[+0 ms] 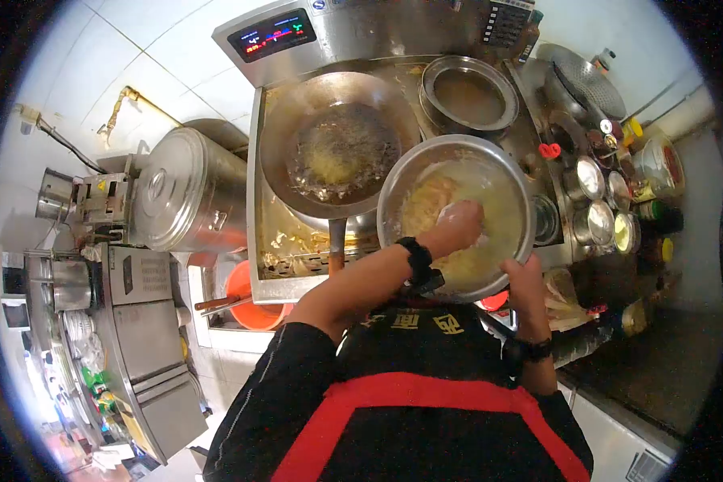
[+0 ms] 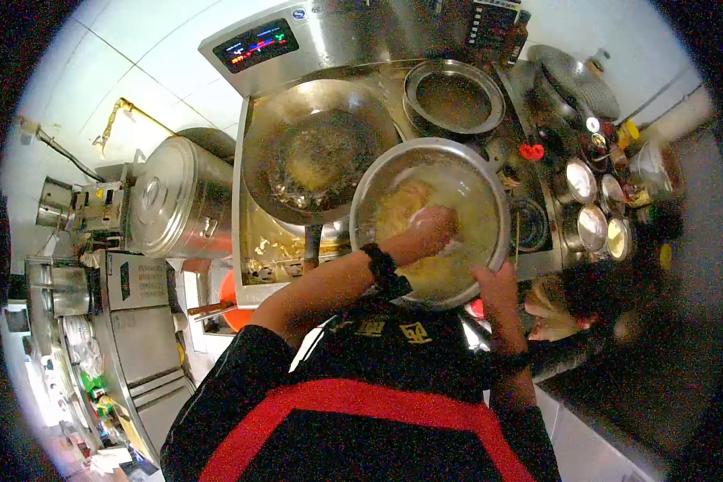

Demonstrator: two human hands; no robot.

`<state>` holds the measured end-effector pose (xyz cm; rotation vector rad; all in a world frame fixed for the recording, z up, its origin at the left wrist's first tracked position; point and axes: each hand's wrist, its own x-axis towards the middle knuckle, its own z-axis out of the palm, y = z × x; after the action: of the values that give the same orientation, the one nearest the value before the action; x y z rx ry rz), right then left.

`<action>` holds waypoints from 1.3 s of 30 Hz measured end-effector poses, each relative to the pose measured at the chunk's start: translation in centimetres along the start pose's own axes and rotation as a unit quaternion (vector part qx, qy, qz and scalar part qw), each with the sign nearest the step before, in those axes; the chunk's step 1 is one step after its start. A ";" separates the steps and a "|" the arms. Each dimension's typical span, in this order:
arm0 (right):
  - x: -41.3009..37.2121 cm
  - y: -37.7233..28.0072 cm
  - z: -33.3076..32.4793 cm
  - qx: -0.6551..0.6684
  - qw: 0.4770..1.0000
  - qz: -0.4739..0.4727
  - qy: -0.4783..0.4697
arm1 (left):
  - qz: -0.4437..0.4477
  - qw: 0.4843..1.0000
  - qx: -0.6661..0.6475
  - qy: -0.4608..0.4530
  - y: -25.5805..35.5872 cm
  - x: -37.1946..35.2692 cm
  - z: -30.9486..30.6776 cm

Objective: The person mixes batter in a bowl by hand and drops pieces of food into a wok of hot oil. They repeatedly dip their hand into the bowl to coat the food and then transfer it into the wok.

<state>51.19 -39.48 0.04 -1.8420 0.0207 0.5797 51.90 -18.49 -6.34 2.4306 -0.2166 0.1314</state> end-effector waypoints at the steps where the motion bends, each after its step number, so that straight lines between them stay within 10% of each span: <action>1: 0.3 0.8 -0.6 -0.045 0.998 0.040 0.020 | -0.001 1.000 0.000 -0.001 0.7 -0.1 -1.5; 4: 0.2 0.6 -1.4 -0.137 0.985 0.088 0.062 | -0.113 0.992 -0.043 -0.043 1.4 -1.0 -7.8; 6: -1.3 -1.9 -0.7 -0.068 0.994 0.063 0.061 | -0.091 0.964 -0.234 0.089 -0.8 -2.1 -9.8; 24: -3.3 -2.4 -2.2 0.073 0.997 -0.002 0.035 | -0.111 0.953 0.280 -0.008 -16.9 -3.5 -15.0; 26: -3.2 -2.2 -2.0 0.074 0.996 -0.024 0.033 | -0.112 0.937 0.329 -0.037 -15.6 -3.1 -15.6; 28: -3.0 -1.6 -1.9 0.071 0.996 0.017 0.055 | -0.028 0.961 0.241 0.130 -11.5 -2.8 -16.7; 33: -2.0 0.0 -1.8 0.044 0.999 -0.006 0.021 | -0.041 0.978 0.177 -0.103 -3.0 -2.2 -12.5; 39: -3.6 -3.5 0.1 0.087 0.996 -0.022 0.017 | 0.000 0.998 0.065 -0.007 0.2 -2.4 -4.4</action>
<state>49.01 -39.12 4.61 -1.6793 0.0523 0.5008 49.34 -15.55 -3.21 2.5608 -0.2191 0.1325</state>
